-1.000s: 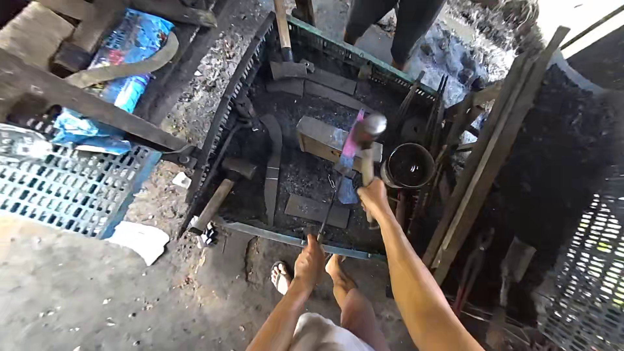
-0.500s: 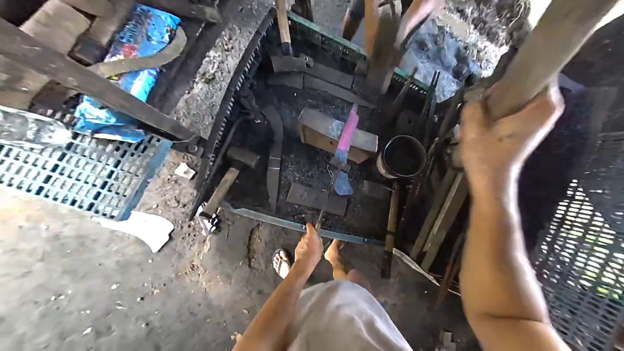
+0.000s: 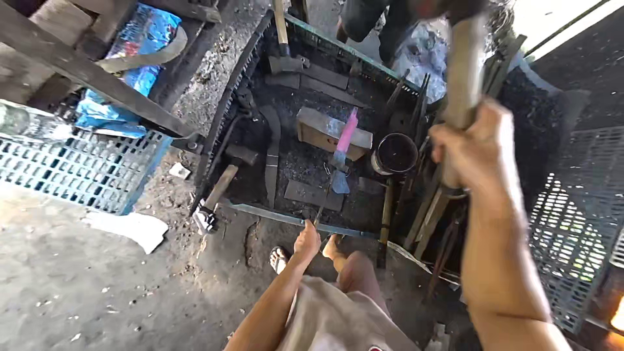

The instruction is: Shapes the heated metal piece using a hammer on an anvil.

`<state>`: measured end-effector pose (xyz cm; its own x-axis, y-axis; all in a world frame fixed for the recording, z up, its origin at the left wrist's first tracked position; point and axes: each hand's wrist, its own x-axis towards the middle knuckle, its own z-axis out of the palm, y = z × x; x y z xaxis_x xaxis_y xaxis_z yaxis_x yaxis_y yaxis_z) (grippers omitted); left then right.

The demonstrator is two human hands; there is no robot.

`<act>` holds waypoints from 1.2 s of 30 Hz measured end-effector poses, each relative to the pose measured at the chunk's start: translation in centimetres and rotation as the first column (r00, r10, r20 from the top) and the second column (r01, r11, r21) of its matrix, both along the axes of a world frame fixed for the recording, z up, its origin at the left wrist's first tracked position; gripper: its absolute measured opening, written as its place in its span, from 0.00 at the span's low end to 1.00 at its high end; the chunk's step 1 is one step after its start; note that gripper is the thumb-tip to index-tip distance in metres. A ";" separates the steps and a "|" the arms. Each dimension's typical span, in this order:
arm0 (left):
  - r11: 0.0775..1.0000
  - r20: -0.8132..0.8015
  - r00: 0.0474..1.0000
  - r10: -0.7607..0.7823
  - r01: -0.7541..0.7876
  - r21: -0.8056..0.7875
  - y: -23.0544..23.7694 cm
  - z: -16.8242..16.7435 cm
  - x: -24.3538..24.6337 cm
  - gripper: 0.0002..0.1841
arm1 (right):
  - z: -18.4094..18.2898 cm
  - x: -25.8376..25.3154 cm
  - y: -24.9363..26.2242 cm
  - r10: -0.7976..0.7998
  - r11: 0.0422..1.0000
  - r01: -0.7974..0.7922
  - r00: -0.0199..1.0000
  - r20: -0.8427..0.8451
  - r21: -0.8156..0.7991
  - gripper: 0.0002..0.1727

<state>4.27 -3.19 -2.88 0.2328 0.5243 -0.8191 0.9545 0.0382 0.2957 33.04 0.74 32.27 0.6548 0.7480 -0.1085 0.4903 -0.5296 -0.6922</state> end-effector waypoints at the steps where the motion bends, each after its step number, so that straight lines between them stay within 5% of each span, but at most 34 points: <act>1: 1.000 -0.003 1.000 -0.003 0.003 0.004 0.2 0.3 0.0 0.31 | 2.4 0.5 -0.1 0.006 0.999 -0.009 0.995 0.100 0.032 0.28; 4: 1.000 -0.027 1.000 -0.001 0.001 -0.004 0.4 1.6 0.3 0.31 | 4.2 2.9 1.4 -0.025 0.984 -0.042 0.928 0.371 0.171 0.29; 6: 1.000 -0.055 0.999 0.003 -0.004 -0.028 0.3 1.7 0.8 0.31 | 0.2 3.4 3.3 -0.114 0.963 -0.023 0.867 0.485 0.267 0.31; 8: 0.998 -0.078 0.997 0.017 -0.021 -0.059 -0.3 1.3 1.4 0.33 | -8.3 2.3 3.9 -0.158 0.965 0.037 0.872 0.464 0.258 0.33; 11: 0.998 -0.085 0.996 0.021 -0.026 -0.064 -1.4 0.6 2.0 0.29 | -24.9 -0.6 3.2 -0.193 0.979 0.195 0.980 0.043 -0.058 0.28; 13: 0.999 -0.063 0.998 0.018 -0.021 -0.046 -2.3 1.8 1.4 0.26 | -29.9 -1.0 2.8 -0.283 0.942 0.208 0.913 -0.294 -0.264 0.22; 16: 1.000 -0.043 0.999 0.004 -0.004 -0.009 -1.4 3.6 1.2 0.28 | -19.5 1.3 3.9 -0.199 0.977 0.214 0.854 -0.481 -0.025 0.14; 21: 1.000 -0.042 0.999 0.027 -0.027 -0.012 -1.8 1.8 -0.2 0.30 | 0.7 4.4 -0.2 -0.092 0.974 0.107 0.992 -0.084 0.199 0.23; 25: 1.000 -0.042 0.999 0.023 -0.022 0.019 -2.3 1.4 -0.3 0.31 | 4.9 6.8 -0.5 -0.158 0.928 0.087 0.972 0.173 0.362 0.24; 27: 1.000 -0.060 0.998 0.024 -0.024 -0.004 -2.5 1.8 0.1 0.32 | 1.8 6.7 0.7 -0.202 0.897 0.063 0.938 0.280 0.438 0.25; 30: 0.998 -0.081 0.996 0.027 -0.031 -0.054 -2.9 1.3 0.9 0.30 | -10.8 3.3 1.7 -0.205 0.921 0.085 0.936 0.287 0.381 0.27; 34: 0.999 -0.047 0.999 0.004 -0.006 -0.038 -3.5 1.8 0.6 0.27 | -29.9 -1.7 1.3 -0.253 0.961 0.216 0.941 -0.224 -0.173 0.23; 36: 1.000 -0.031 1.000 -0.006 0.006 -0.021 -3.0 3.6 0.0 0.27 | -27.1 -1.2 1.9 -0.254 0.966 0.203 0.854 -0.455 -0.159 0.19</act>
